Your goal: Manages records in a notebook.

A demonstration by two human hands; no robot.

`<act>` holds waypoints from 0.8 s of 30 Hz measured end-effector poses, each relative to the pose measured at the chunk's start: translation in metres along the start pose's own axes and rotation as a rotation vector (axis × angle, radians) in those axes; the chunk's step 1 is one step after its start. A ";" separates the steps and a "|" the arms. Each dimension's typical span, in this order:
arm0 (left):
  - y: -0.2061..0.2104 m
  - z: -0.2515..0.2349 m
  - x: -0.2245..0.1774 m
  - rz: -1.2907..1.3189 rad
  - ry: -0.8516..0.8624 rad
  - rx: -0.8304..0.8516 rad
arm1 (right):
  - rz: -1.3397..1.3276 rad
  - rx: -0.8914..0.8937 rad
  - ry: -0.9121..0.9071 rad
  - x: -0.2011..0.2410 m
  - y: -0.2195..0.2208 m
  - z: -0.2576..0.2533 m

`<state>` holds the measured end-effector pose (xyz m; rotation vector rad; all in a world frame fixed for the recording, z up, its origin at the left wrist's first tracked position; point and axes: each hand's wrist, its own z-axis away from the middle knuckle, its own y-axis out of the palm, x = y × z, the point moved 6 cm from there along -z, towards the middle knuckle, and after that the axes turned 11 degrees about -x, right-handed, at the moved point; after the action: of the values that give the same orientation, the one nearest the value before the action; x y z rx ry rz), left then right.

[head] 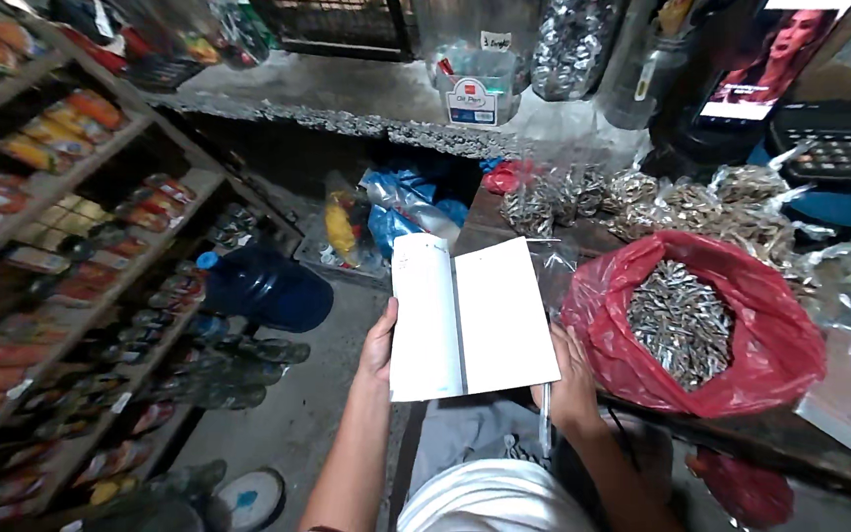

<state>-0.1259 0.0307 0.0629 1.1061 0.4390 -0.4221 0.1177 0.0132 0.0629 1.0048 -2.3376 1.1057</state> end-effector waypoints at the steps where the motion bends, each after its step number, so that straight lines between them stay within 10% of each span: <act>1: -0.001 0.000 0.001 0.013 -0.007 -0.002 | 0.010 -0.007 -0.007 0.000 0.000 0.000; 24: -0.006 -0.002 -0.001 0.066 -0.009 0.051 | 0.031 -0.015 -0.027 0.000 0.000 0.000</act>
<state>-0.1304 0.0308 0.0585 1.1644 0.3843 -0.3821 0.1175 0.0136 0.0626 0.9872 -2.3864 1.0909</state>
